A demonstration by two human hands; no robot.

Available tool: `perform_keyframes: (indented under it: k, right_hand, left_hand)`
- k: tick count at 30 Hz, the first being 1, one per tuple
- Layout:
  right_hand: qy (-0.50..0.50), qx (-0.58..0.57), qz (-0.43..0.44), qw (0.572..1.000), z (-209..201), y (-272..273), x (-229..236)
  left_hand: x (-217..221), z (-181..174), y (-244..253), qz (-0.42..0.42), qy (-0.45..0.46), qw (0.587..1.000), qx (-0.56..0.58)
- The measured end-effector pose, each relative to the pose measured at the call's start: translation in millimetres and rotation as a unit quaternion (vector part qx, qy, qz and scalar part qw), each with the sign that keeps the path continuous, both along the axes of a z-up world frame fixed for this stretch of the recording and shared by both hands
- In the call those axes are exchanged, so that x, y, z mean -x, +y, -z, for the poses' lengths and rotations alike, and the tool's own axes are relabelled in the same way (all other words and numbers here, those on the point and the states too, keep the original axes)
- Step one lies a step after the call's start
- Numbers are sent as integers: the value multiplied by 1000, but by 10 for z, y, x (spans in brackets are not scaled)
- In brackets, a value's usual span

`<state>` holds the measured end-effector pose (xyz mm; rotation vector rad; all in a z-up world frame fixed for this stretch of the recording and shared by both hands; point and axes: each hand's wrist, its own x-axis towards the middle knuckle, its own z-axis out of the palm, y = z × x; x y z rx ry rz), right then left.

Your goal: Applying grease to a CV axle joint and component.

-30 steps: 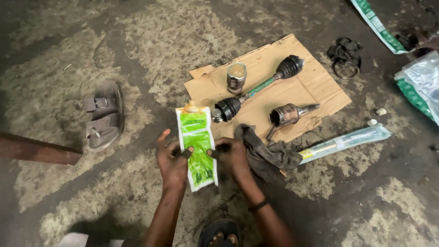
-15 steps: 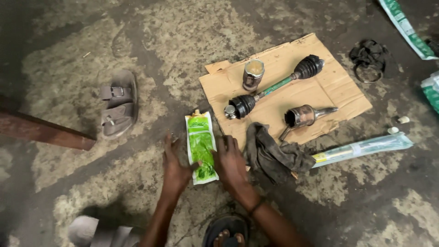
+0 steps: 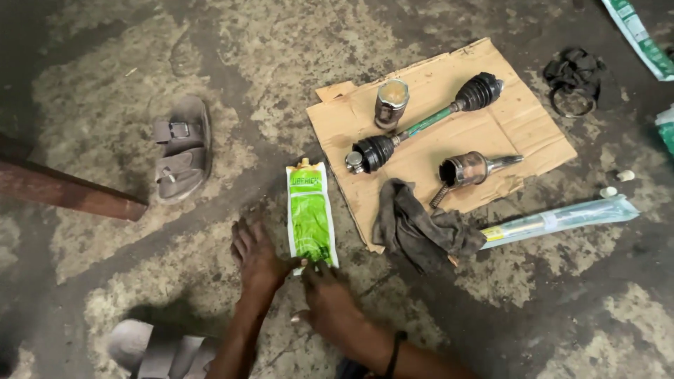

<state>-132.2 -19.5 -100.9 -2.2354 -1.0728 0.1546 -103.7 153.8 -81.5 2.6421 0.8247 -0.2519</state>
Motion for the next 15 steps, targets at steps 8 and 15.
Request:
perform_keyframes:
  k: [8,15]
  right_hand:
    - [32,5,49,998,-200,145,-26]
    - [59,22,55,996,-143,258,-154]
  left_hand:
    - [-254,-173,-66,-72,-27,996,54]
    - [-359,-29,-104,-73,-156,985,29]
